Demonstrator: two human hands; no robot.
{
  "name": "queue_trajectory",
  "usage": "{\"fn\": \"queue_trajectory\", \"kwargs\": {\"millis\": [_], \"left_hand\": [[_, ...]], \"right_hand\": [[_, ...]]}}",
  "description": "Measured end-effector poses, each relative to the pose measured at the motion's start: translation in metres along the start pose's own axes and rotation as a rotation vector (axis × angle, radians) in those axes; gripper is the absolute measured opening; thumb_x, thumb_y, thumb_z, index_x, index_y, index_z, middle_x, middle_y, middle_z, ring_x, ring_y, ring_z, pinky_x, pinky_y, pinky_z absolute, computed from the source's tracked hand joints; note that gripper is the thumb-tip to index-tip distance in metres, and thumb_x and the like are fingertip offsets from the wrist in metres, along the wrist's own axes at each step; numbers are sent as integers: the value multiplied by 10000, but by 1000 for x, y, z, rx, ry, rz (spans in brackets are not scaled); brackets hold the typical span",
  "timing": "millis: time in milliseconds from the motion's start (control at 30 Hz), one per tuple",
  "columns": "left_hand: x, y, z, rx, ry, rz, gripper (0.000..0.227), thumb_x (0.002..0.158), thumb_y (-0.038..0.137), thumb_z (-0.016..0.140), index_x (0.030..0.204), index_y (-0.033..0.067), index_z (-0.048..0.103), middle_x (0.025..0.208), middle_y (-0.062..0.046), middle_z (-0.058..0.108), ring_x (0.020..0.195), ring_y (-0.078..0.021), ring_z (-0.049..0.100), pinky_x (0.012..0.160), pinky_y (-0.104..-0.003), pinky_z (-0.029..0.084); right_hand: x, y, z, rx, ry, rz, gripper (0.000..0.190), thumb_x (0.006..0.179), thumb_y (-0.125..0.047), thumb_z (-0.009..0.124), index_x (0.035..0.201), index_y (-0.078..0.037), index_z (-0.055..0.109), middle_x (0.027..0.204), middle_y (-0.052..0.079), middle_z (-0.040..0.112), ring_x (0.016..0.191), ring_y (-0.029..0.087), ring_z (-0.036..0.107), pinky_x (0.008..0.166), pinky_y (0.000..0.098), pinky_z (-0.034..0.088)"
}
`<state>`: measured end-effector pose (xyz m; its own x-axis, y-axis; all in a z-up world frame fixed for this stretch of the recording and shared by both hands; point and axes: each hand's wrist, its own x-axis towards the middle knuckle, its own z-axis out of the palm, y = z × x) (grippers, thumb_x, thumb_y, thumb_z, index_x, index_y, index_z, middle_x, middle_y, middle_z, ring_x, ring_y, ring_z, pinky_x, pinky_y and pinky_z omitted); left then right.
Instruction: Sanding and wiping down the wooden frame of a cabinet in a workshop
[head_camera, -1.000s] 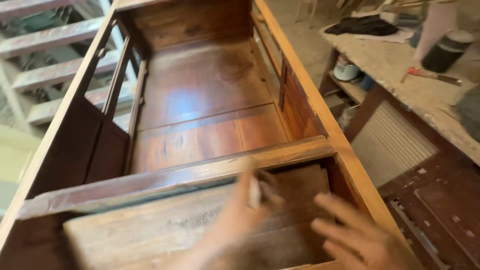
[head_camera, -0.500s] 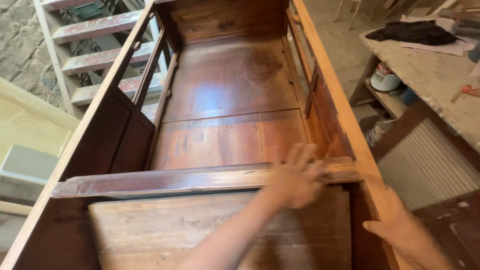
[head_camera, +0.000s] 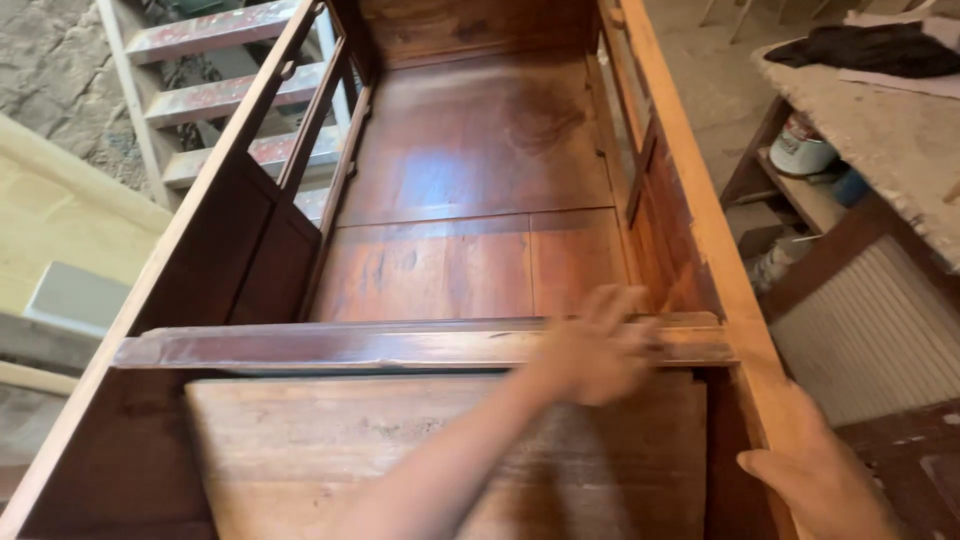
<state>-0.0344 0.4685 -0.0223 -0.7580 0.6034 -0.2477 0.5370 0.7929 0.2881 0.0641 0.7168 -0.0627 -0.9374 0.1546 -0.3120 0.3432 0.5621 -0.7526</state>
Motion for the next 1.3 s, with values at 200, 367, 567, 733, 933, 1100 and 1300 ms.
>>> {"fn": "queue_trajectory", "kwargs": {"millis": [200,367,567,733,933,1100,1300], "left_hand": [[-75,-156,55,325,186,110,625,912,139,472,1530,57,441,1147,-239,713,969,-470,703,666,-579,589],[-30,-121,67,324,99,20,420,986,398,299,1346,314,499,1604,-42,279,1544,-488,118,1156,-799,156],[22,-61,76,155,263,201,522,960,466,285,1401,285,500,1599,10,334,1583,-362,163,1223,-734,23],[-99,-144,-4,31,-241,-396,559,992,386,291,1546,410,360,1758,-37,-36,1599,-398,1,1127,-829,104],[6,-8,7,26,20,65,641,994,530,189,1581,317,333,1708,-115,214,1556,-410,173,1165,-694,167],[-24,-124,83,259,379,254,598,867,139,517,1459,68,553,1566,-114,496,1500,-433,338,1222,-678,159],[-28,-142,79,274,111,126,274,927,175,480,1022,111,729,1241,-219,643,1170,-454,608,986,-643,458]], "right_hand": [[-22,-61,-10,-60,28,434,957,794,-35,771,1607,-289,333,1600,-32,447,1460,238,425,1208,393,289],[-7,-12,-5,-182,30,212,935,702,-102,716,1560,-258,379,1425,43,631,1296,300,597,1108,424,409],[-30,-80,-3,-79,27,373,967,811,81,711,1613,-228,268,1688,-25,253,1536,225,273,1281,411,165],[-16,-52,-7,-166,46,421,1042,740,9,790,1614,-263,292,1584,20,445,1404,285,481,1146,394,347],[-36,-88,-7,-96,-6,285,1088,700,128,643,1586,-424,338,1676,-110,325,1537,170,307,1245,407,249],[-18,-24,-1,-182,82,282,939,670,-109,751,1549,-251,451,1329,165,696,1225,425,623,1026,473,434],[-5,-21,-5,-277,44,278,1071,657,-145,757,1612,-303,297,1452,117,614,1330,407,576,1089,478,431]]}}
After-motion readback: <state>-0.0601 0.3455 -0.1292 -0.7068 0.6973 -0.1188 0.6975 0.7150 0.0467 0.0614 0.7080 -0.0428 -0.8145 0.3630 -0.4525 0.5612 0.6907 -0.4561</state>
